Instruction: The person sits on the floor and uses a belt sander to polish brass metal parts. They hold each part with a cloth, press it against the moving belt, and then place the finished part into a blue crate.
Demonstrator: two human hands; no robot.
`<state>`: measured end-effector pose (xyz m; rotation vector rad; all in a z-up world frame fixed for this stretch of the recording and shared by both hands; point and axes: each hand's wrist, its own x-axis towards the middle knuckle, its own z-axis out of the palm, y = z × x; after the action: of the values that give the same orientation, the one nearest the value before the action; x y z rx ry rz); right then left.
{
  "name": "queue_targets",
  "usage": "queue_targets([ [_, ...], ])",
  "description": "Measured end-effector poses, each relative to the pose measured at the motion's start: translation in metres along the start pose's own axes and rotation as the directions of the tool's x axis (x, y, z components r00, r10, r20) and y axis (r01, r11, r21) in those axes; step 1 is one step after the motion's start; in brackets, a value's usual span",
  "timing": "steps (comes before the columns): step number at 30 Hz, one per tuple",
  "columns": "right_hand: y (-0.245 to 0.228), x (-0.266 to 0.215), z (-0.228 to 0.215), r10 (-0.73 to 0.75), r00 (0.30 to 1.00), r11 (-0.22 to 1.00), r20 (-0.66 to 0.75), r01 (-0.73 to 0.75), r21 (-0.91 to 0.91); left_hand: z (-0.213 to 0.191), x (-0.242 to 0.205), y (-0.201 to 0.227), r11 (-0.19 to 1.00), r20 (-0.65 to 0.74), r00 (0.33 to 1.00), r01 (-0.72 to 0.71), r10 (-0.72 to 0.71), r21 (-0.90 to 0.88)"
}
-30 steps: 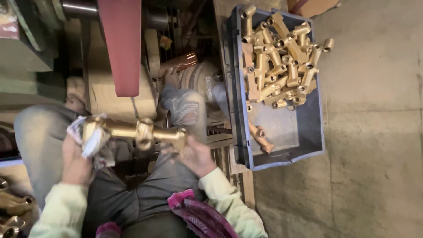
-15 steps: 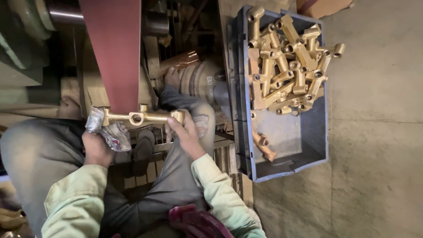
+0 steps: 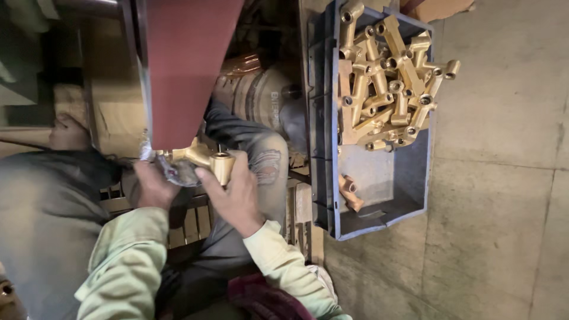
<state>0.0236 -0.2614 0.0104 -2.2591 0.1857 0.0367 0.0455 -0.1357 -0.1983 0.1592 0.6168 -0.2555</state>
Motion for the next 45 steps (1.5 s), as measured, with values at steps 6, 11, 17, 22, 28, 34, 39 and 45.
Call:
queue_targets([
  [6,-0.021,-0.010,0.002,0.061,0.997,0.981,0.045,-0.052,-0.188,-0.016,0.010,-0.028,0.999,-0.030,0.999,-0.031,0.031,0.009],
  [11,0.022,-0.025,-0.043,0.031,0.976,0.984,0.217,-0.068,0.166,-0.026,-0.064,0.022,0.965,-0.203,0.956,-0.171,0.211,0.198],
  [17,0.072,-0.022,0.002,0.031,0.928,0.753,0.371,-0.266,0.602,0.012,-0.148,0.097,0.894,0.264,0.939,-0.304,0.222,0.328],
  [22,0.079,0.004,0.047,0.110,0.924,0.765,0.366,-0.314,0.562,0.038,-0.154,0.117,0.758,0.314,0.880,-0.469,0.357,0.453],
  [28,0.087,0.038,0.081,0.220,0.867,0.593,0.447,-0.482,0.644,0.039,-0.128,0.119,0.696,0.214,0.873,-0.480,0.438,0.534],
  [34,0.102,0.044,0.106,0.346,0.821,0.427,0.454,-0.569,0.703,0.041,-0.127,0.116,0.559,0.209,0.850,-0.484,0.484,0.673],
  [39,0.117,0.045,0.134,0.356,0.800,0.226,0.484,-0.576,0.786,0.068,-0.142,0.115,0.273,0.322,0.793,-0.509,0.517,0.816],
  [45,0.139,0.037,0.173,0.284,0.759,0.056,0.586,-0.623,0.780,0.111,-0.165,0.097,-0.024,0.428,0.714,-0.500,0.554,0.865],
])
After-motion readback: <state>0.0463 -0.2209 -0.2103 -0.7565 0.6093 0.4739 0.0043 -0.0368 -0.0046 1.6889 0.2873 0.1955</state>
